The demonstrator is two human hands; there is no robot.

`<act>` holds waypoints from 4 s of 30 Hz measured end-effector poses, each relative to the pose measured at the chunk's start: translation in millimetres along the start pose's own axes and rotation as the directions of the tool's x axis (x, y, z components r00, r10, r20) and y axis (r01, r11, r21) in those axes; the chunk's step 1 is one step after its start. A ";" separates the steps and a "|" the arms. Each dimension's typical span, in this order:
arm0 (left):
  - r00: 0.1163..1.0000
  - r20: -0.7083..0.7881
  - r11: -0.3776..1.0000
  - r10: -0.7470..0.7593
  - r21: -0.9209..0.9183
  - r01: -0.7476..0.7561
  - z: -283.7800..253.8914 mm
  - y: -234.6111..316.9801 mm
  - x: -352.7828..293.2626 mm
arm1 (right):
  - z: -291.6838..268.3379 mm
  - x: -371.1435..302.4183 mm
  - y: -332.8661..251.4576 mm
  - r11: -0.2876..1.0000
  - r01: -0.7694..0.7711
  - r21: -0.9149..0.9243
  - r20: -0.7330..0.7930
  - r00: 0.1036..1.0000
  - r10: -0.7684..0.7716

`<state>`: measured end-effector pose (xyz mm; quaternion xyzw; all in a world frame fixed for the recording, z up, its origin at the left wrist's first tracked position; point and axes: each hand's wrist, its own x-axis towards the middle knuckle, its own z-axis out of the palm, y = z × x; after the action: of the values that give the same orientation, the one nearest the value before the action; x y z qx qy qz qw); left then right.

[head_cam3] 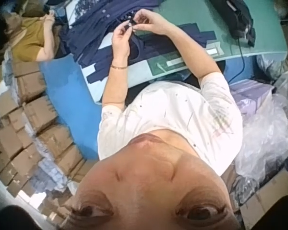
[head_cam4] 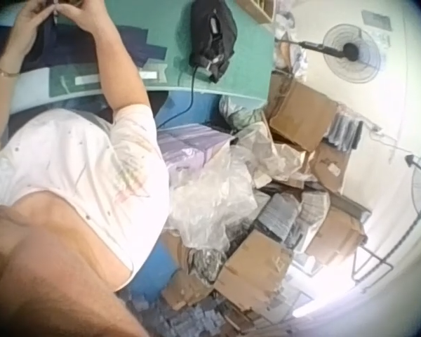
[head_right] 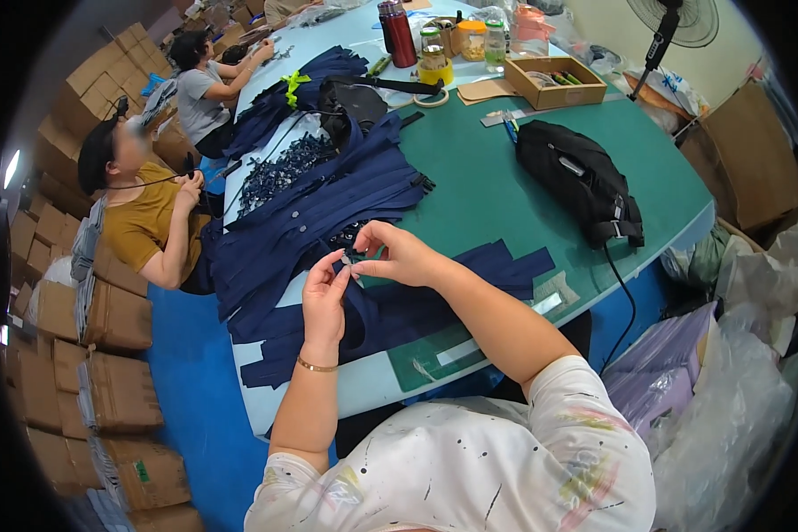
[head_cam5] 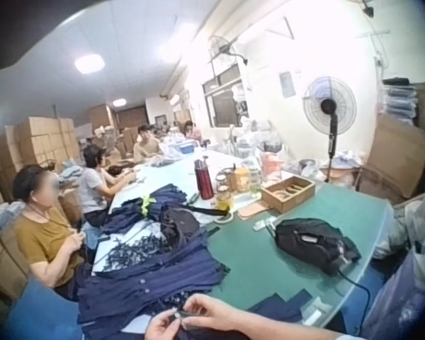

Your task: Manually attaching sliders and metal stops to zipper tape.

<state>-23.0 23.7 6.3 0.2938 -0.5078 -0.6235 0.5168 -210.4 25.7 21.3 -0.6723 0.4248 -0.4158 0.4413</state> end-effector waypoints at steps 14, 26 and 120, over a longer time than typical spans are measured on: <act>0.996 -0.068 0.991 0.062 -0.111 -0.069 -2.5 9.8 -0.7 | 19.1 2.4 6.7 0.693 -0.293 0.659 0.211 0.956 0.204; 0.985 -0.144 0.955 0.094 -0.268 -0.130 -3.1 23.6 2.0 | 18.3 7.8 23.8 0.698 -0.332 0.635 -0.049 0.884 0.465; 0.975 0.025 0.968 -0.223 -0.109 0.224 -12.7 11.6 3.6 | 18.2 -0.3 0.0 0.859 -0.225 0.459 -0.029 0.963 0.267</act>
<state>-8.8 16.7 13.8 0.3159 -0.4392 -0.7070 0.4555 -193.5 30.3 16.4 -0.4717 0.4186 -0.4735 0.6149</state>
